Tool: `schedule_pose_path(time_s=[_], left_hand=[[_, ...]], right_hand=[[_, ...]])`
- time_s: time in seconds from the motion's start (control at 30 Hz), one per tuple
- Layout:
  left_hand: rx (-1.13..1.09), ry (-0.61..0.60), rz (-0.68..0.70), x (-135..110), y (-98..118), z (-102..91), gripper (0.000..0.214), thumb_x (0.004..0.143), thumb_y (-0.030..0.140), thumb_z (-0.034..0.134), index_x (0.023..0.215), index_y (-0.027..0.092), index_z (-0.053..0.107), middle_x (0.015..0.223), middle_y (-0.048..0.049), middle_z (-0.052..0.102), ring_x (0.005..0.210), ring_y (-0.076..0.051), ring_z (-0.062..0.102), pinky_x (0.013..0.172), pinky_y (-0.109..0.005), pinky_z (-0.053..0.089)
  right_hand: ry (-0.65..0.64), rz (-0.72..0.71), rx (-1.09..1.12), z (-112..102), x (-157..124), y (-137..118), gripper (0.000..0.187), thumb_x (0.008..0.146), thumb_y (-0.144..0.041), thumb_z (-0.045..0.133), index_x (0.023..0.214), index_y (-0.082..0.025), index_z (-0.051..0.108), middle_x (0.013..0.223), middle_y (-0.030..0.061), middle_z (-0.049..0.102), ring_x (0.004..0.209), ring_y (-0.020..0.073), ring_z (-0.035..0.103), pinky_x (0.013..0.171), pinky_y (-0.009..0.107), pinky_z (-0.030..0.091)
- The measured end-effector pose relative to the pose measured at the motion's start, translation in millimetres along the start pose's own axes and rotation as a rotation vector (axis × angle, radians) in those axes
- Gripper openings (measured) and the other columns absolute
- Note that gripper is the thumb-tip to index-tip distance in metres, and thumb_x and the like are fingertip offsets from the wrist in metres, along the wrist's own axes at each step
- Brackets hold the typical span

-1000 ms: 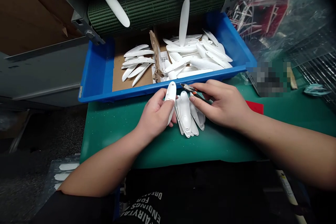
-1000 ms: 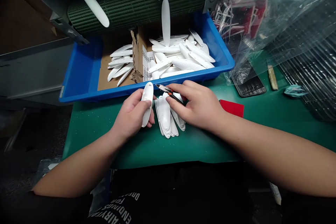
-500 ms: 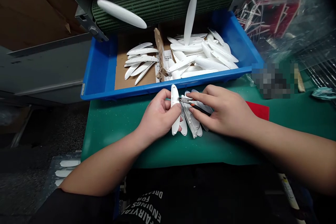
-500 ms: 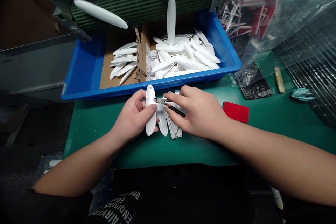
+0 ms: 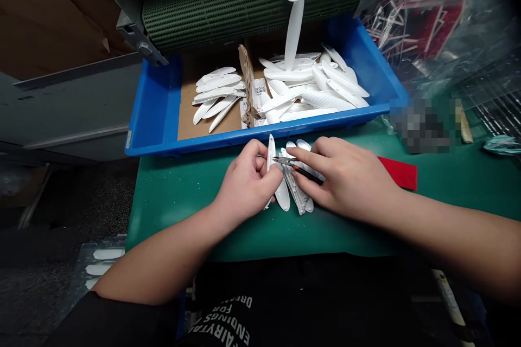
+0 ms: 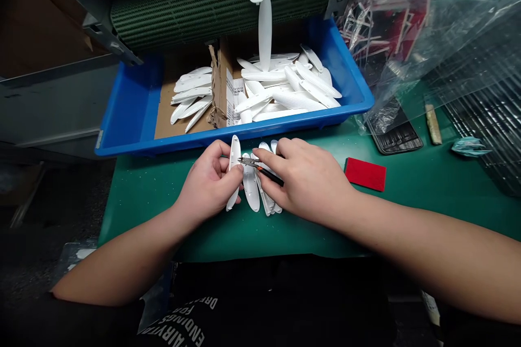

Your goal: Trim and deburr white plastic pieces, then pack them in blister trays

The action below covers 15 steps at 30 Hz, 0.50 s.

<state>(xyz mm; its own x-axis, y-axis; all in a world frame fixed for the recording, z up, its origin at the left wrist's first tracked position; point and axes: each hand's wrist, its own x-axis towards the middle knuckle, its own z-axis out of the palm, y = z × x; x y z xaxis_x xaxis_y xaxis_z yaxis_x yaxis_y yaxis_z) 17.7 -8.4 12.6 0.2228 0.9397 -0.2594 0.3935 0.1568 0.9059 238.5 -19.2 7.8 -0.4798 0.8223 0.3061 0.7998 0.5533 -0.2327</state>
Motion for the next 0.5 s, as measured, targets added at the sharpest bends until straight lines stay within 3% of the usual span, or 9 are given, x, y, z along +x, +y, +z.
schedule_pose_path(time_s=[0.5], left_hand=[[0.007, -0.016, 0.030, 1.0, -2.1, -2.7, 0.014, 0.093, 0.027, 0.064, 0.095, 0.026, 0.050, 0.065, 0.0076, 0.068, 0.048, -0.014, 0.061, 0.049, -0.026, 0.042]], right_hand=[[-0.041, -0.028, -0.003, -0.4, 0.1, -2.0, 0.037, 0.107, -0.040, 0.056, 0.131, -0.018, 0.076, 0.089, 0.0067, 0.066, 0.072, 0.0210, 0.058, 0.059, 0.035, 0.030]])
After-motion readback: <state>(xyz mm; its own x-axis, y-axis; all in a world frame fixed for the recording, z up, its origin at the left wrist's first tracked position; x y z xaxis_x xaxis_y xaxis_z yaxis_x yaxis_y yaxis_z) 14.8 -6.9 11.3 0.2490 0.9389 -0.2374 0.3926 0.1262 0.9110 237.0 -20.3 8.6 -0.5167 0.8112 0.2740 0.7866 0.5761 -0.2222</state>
